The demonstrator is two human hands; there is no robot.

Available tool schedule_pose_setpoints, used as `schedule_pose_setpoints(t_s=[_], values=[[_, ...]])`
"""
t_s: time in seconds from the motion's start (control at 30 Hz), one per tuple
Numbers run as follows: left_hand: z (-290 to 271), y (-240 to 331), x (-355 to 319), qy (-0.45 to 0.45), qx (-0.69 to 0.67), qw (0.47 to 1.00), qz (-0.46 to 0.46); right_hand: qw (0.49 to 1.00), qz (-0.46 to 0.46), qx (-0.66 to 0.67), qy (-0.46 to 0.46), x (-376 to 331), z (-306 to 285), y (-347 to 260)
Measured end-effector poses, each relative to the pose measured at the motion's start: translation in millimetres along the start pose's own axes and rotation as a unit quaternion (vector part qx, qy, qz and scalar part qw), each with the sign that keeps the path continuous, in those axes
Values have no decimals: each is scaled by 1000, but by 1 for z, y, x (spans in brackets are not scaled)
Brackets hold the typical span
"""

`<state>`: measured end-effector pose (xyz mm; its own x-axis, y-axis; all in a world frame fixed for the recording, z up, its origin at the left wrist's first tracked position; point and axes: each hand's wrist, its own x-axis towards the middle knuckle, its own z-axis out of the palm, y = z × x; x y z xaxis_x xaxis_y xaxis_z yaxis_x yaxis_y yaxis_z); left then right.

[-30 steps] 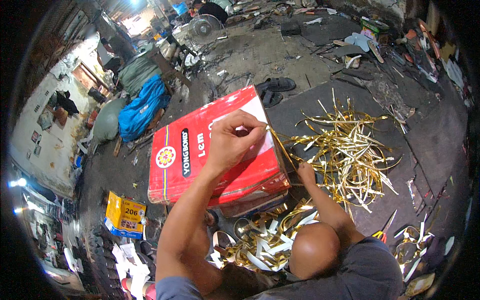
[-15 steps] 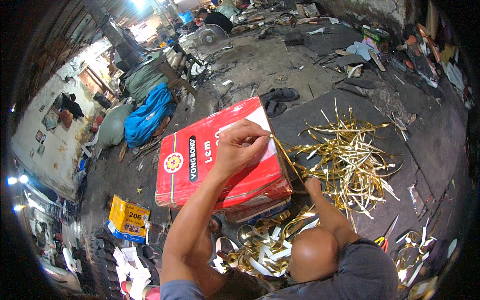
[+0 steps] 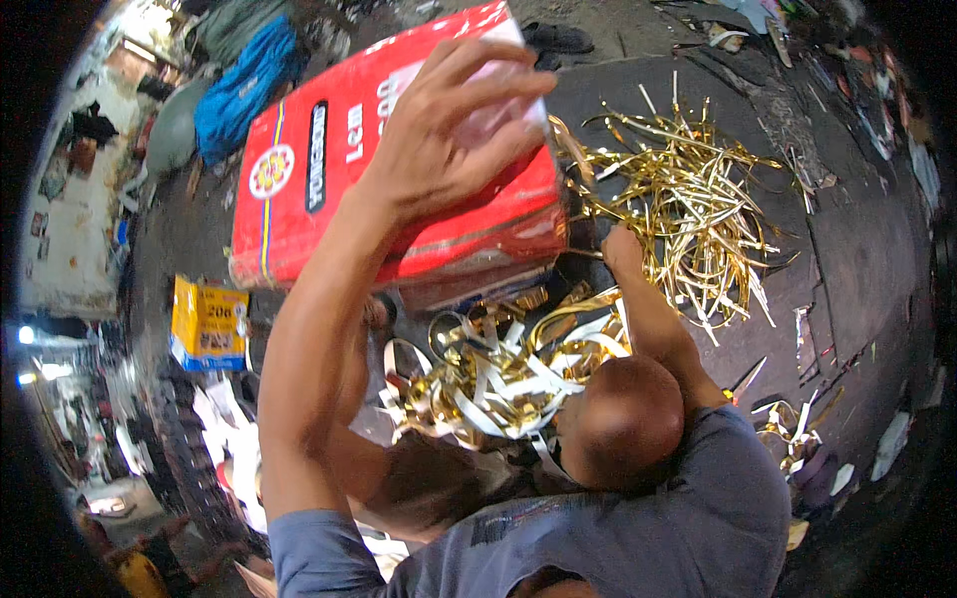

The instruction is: The person sits on the floor and wraps a red cardboard box with white tape. They repeatedly apply tape strips to the top and sides of the box, smoothing each piece by hand. The workspace is cluttered with gold and white ribbons and other packaging materials.

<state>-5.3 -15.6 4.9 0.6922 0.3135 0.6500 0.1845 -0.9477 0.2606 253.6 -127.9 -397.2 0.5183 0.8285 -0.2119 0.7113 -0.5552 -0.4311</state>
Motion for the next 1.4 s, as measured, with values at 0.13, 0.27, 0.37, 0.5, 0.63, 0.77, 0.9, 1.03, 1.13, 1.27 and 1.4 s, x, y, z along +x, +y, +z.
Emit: schedule_pose_setpoints(t_s=[0.13, 0.27, 0.37, 0.5, 0.63, 0.77, 0.9, 1.03, 1.13, 1.27, 1.4], values=[[4, 30, 12, 53, 128, 988, 61, 990, -124, -35, 61, 15, 13, 42], [38, 99, -49, 89, 71, 989, 90, 929, 34, 367, -42, 38, -38, 46], [107, 129, -108, -88, -62, 983, -151, 783, 141, 569, 207, 34, -131, 71], [208, 107, -257, -332, 23, 816, -472, 647, 139, 558, 501, -10, -249, 71], [226, 122, -336, -349, 0, 767, -539, 809, -24, 400, 429, -69, -275, 70], [194, 115, -255, -29, -451, 701, -552, 900, -192, 387, 56, -156, -316, -44], [50, 151, -101, -99, -389, 805, -438, 794, -495, 305, -179, -195, -329, -132], [-54, 162, -64, -68, -422, 814, -394, 794, -415, 349, -273, -219, -332, -193], [-113, 141, -82, -114, -327, 854, -390, 739, -461, 430, -237, -203, -333, -205], [-140, 151, -124, -119, -294, 848, -425, 783, -489, 286, -257, -210, -381, -211], [-130, 158, -146, -201, -269, 842, -423, 824, -459, 272, -192, -204, -422, -218]])
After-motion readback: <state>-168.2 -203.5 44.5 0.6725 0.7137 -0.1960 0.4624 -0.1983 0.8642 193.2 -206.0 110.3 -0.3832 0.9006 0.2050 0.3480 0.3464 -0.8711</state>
